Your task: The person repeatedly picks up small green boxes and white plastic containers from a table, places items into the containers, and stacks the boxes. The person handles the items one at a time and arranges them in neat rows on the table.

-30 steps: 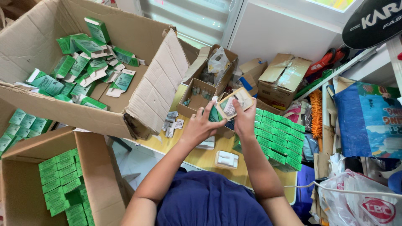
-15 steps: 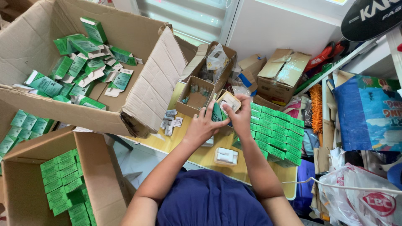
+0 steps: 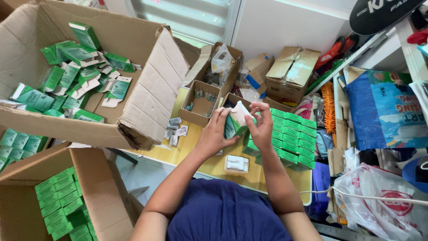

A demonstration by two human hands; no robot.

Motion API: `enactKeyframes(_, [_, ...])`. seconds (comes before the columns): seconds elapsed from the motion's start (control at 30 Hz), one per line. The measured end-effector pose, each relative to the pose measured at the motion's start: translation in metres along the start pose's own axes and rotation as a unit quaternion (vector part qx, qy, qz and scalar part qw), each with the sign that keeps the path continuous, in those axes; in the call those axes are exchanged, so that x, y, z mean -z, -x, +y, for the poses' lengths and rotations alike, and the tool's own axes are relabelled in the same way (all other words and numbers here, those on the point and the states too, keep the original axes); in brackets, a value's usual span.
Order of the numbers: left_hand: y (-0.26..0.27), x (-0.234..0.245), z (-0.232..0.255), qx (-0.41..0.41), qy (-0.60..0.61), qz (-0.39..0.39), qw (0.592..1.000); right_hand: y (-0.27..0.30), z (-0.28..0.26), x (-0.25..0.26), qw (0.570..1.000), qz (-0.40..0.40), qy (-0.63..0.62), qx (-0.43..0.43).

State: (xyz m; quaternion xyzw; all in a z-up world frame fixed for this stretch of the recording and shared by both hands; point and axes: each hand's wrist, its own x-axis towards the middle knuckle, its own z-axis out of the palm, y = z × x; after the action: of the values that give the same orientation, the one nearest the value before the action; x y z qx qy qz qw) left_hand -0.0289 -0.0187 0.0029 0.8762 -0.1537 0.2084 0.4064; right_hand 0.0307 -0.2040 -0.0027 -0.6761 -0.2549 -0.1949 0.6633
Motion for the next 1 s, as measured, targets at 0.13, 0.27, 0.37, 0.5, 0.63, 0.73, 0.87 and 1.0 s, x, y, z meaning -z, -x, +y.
enactKeyframes(0.13, [-0.005, 0.002, 0.012, -0.001, -0.004, -0.016, 1.000, 0.005, 0.002, 0.005, 0.995, -0.036, -0.079, -0.043])
enactKeyframes(0.27, [-0.007, -0.003, 0.018, -0.078, -0.001, 0.009, 0.997, 0.008, -0.001, 0.010, 0.991, 0.026, -0.092, -0.096])
enactKeyframes(0.37, [-0.010, -0.011, 0.024, -0.104, 0.027, 0.017, 0.994, 0.011, -0.010, 0.021, 0.992, 0.029, -0.076, -0.094])
enactKeyframes(0.5, [-0.014, -0.022, 0.034, -0.110, 0.048, -0.011, 0.993, 0.017, -0.020, 0.029, 0.997, 0.066, 0.000, -0.046])
enactKeyframes(0.63, [-0.019, -0.038, 0.044, -0.143, 0.075, -0.034, 0.986, 0.029, -0.032, 0.046, 0.996, 0.066, 0.059, -0.026])
enactKeyframes(0.73, [-0.024, -0.050, 0.051, -0.137, 0.111, -0.053, 0.983, 0.037, -0.037, 0.063, 0.990, 0.085, 0.094, -0.056])
enactKeyframes(0.87, [-0.030, -0.064, 0.058, -0.148, 0.112, -0.074, 0.980, 0.043, -0.042, 0.076, 0.982, 0.145, 0.079, -0.088])
enactKeyframes(1.0, [-0.039, -0.075, 0.061, -0.122, 0.114, -0.105, 0.980, 0.045, -0.061, 0.087, 0.967, 0.057, 0.247, -0.003])
